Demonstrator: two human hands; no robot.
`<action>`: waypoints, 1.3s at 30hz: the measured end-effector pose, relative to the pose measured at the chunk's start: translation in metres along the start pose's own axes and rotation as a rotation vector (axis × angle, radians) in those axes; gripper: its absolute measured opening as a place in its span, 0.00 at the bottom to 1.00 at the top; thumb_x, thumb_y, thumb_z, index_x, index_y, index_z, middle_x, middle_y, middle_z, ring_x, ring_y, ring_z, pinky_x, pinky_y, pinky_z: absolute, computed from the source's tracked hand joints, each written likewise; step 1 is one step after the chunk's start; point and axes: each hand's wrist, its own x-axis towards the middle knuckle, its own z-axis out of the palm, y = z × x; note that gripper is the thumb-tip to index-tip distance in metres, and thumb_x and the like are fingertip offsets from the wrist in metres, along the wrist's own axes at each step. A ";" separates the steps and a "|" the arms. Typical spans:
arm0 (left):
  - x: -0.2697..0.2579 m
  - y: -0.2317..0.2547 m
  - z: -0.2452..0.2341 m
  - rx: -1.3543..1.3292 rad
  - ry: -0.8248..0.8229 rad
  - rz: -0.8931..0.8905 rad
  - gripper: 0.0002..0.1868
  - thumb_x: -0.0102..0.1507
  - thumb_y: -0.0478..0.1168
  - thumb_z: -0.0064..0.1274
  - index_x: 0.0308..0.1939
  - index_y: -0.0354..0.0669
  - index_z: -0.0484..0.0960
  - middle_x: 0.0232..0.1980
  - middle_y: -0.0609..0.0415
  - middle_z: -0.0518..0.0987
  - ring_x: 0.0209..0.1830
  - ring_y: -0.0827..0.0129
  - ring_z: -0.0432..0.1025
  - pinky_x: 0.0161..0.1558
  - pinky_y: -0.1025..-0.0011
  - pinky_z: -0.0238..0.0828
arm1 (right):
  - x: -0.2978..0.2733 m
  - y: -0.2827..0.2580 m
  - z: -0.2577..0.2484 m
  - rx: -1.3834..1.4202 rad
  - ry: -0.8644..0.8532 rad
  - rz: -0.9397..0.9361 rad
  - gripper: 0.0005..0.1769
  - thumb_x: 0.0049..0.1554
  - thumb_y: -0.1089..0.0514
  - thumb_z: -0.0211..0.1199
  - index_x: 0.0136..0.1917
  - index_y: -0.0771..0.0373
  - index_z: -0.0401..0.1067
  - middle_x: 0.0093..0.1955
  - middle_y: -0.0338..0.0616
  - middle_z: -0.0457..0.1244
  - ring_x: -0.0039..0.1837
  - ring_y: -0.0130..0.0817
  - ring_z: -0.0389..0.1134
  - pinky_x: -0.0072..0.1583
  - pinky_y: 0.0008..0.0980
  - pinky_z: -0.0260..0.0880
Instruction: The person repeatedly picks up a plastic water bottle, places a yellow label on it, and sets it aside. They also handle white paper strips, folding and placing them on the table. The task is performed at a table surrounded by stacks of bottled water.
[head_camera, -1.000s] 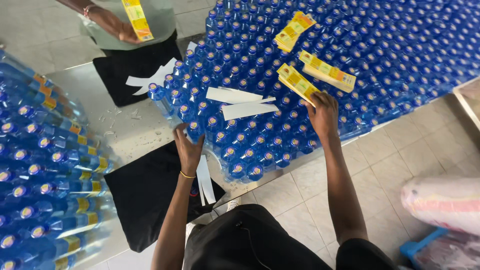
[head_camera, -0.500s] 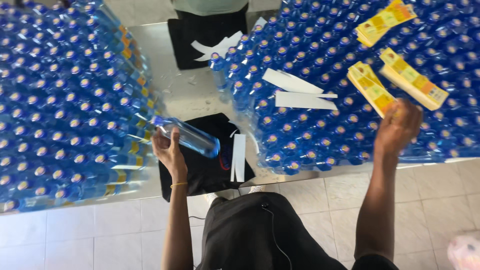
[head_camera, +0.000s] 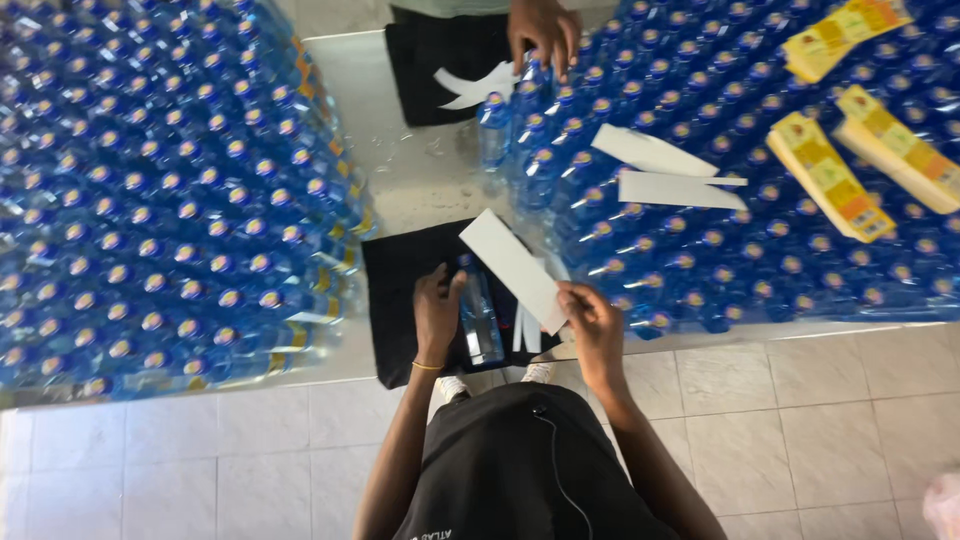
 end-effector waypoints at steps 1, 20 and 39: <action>-0.008 0.029 -0.031 -0.469 -0.082 -0.169 0.39 0.72 0.67 0.50 0.69 0.34 0.83 0.56 0.34 0.84 0.55 0.45 0.82 0.56 0.54 0.82 | -0.004 0.016 0.011 0.007 -0.013 0.010 0.21 0.68 0.46 0.64 0.66 0.62 0.80 0.58 0.60 0.73 0.56 0.52 0.77 0.54 0.49 0.80; -0.059 0.047 -0.068 -1.191 -0.191 -0.236 0.10 0.71 0.35 0.63 0.52 0.32 0.85 0.38 0.50 0.82 0.37 0.70 0.82 0.43 0.69 0.85 | -0.025 -0.027 0.089 -0.527 -0.055 -0.917 0.27 0.65 0.53 0.73 0.73 0.65 0.74 0.72 0.51 0.65 0.71 0.48 0.68 0.70 0.46 0.72; -0.062 0.075 -0.068 -1.271 -0.205 -0.162 0.09 0.72 0.35 0.61 0.50 0.28 0.86 0.35 0.42 0.89 0.37 0.65 0.86 0.46 0.65 0.87 | -0.021 -0.048 0.061 -0.468 -0.171 -0.811 0.27 0.62 0.59 0.74 0.73 0.64 0.76 0.67 0.50 0.69 0.66 0.47 0.73 0.61 0.40 0.78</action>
